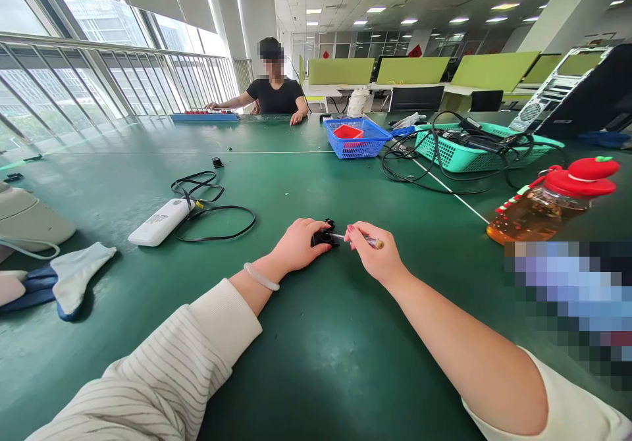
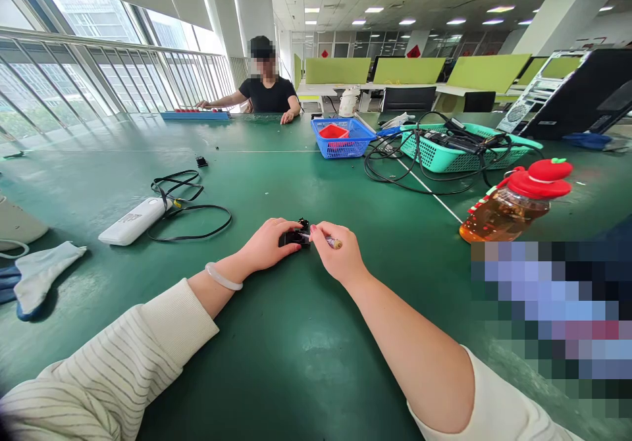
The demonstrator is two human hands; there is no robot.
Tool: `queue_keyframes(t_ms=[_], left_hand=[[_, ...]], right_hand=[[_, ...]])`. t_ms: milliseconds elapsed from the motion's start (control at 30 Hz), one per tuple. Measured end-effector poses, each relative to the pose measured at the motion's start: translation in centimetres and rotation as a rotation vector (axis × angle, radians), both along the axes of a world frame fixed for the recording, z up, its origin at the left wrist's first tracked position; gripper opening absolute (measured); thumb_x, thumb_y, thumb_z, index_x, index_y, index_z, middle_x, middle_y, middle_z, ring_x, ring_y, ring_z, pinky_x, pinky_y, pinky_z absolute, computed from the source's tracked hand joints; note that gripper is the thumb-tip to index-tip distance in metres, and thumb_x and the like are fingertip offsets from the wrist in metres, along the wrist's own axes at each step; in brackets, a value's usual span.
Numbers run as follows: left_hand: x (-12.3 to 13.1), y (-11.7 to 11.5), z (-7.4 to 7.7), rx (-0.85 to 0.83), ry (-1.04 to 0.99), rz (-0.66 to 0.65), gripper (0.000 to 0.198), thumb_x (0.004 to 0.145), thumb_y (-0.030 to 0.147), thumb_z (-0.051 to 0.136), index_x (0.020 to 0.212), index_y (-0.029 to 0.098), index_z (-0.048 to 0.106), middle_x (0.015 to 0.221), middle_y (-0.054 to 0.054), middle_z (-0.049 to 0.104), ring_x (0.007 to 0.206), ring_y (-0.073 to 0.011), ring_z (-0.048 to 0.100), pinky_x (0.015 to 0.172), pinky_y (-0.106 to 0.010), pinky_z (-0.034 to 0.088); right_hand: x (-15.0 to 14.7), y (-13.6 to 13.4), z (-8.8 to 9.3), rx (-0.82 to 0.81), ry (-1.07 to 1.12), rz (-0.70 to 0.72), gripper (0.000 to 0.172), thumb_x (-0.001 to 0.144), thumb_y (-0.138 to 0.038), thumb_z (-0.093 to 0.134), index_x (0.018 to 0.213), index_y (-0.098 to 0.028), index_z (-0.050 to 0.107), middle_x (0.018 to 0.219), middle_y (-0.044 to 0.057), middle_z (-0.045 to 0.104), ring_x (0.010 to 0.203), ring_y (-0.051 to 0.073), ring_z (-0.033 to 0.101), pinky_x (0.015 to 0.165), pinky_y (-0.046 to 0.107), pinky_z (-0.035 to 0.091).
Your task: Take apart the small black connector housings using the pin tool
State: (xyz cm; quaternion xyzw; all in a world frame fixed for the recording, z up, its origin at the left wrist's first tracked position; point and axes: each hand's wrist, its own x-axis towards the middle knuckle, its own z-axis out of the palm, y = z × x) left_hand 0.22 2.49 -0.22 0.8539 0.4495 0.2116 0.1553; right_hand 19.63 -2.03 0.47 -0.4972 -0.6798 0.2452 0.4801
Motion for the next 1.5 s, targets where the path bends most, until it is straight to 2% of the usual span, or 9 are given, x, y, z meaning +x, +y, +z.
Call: queue_keyframes(t_ms=[267,367,467,633,900,1033,1200,1367,1500], left_hand=[[0.1,-0.6,0.9,0.069,-0.178,-0.056,0.039,0.091,0.030,0.056,0.129,0.026,0.059,0.124,-0.008,0.062,0.116,-0.0243,0.059,0.105,-0.040,0.048],[0.1,-0.5,0.9,0.109,-0.141,0.125,0.038,0.094,0.029,0.051,0.131,0.026,0.057,0.122,-0.009,0.061,0.112,-0.0260,0.060,0.102,-0.043,0.049],[0.2,-0.5,0.8,0.115,-0.004,0.326,0.040,0.096,0.030,0.045,0.134,0.026,0.057,0.119,-0.012,0.060,0.110,-0.0310,0.058,0.098,-0.051,0.047],[0.1,-0.8,-0.1,0.089,0.167,0.398,0.040,0.095,0.028,0.042,0.129,0.031,0.063,0.112,-0.013,0.062,0.108,-0.0334,0.054,0.098,-0.056,0.042],[0.1,-0.6,-0.3,0.128,0.152,0.330,0.034,0.091,0.024,0.046,0.114,0.026,0.070,0.116,-0.012,0.062,0.116,-0.0319,0.053,0.105,-0.050,0.043],[0.5,-1.0,0.5,0.080,0.014,0.192,0.029,0.094,0.030,0.045,0.114,0.023,0.066,0.126,-0.009,0.060,0.125,-0.0281,0.050,0.112,-0.046,0.041],[0.6,-1.4,0.4,0.040,0.006,0.021,0.031,0.087,0.042,0.062,0.111,0.024,0.064,0.136,-0.010,0.052,0.129,-0.0309,0.049,0.113,-0.050,0.040],[0.3,-1.0,0.2,0.050,0.023,0.042,0.018,0.085,0.030,0.061,0.101,0.022,0.061,0.126,-0.010,0.059,0.121,-0.0286,0.055,0.109,-0.047,0.044],[0.2,-0.8,0.1,0.036,0.031,0.052,0.033,0.083,0.023,0.056,0.116,0.022,0.058,0.123,-0.008,0.063,0.121,-0.0278,0.055,0.110,-0.046,0.043]], right_hand=[[0.6,0.2,-0.1,0.012,0.232,0.057,0.044,0.088,-0.059,0.054,0.067,-0.022,0.062,0.061,0.001,0.057,0.062,0.016,0.055,0.063,0.031,0.046],[0.7,0.6,-0.2,0.080,0.363,-0.041,0.042,0.088,-0.060,0.054,0.072,-0.023,0.063,0.064,0.001,0.057,0.066,0.018,0.057,0.069,0.033,0.049],[0.8,1.0,-0.6,0.017,0.344,-0.105,0.037,0.085,-0.058,0.060,0.077,-0.023,0.064,0.067,0.001,0.057,0.067,0.017,0.056,0.064,0.031,0.047],[0.8,1.3,-1.3,-0.094,0.205,-0.061,0.034,0.086,-0.055,0.059,0.081,-0.022,0.066,0.072,0.002,0.060,0.069,0.017,0.057,0.060,0.028,0.045],[0.6,1.1,-1.3,-0.088,0.114,0.002,0.032,0.087,-0.051,0.058,0.080,-0.021,0.066,0.070,0.001,0.060,0.066,0.015,0.055,0.057,0.027,0.042],[0.5,1.2,-1.3,-0.091,0.086,0.028,0.030,0.087,-0.049,0.057,0.081,-0.021,0.067,0.073,0.002,0.063,0.067,0.016,0.056,0.062,0.028,0.044],[0.4,1.1,-1.2,-0.084,0.088,0.043,0.028,0.087,-0.046,0.056,0.081,-0.021,0.068,0.078,0.003,0.067,0.072,0.018,0.060,0.068,0.030,0.047],[0.6,0.7,-0.7,-0.036,0.183,-0.045,0.032,0.089,-0.046,0.052,0.075,-0.021,0.066,0.069,0.002,0.061,0.068,0.018,0.057,0.063,0.030,0.044],[0.7,0.6,-0.5,-0.031,0.219,-0.076,0.037,0.089,-0.046,0.049,0.065,-0.021,0.062,0.062,0.001,0.054,0.064,0.017,0.054,0.062,0.030,0.042]])
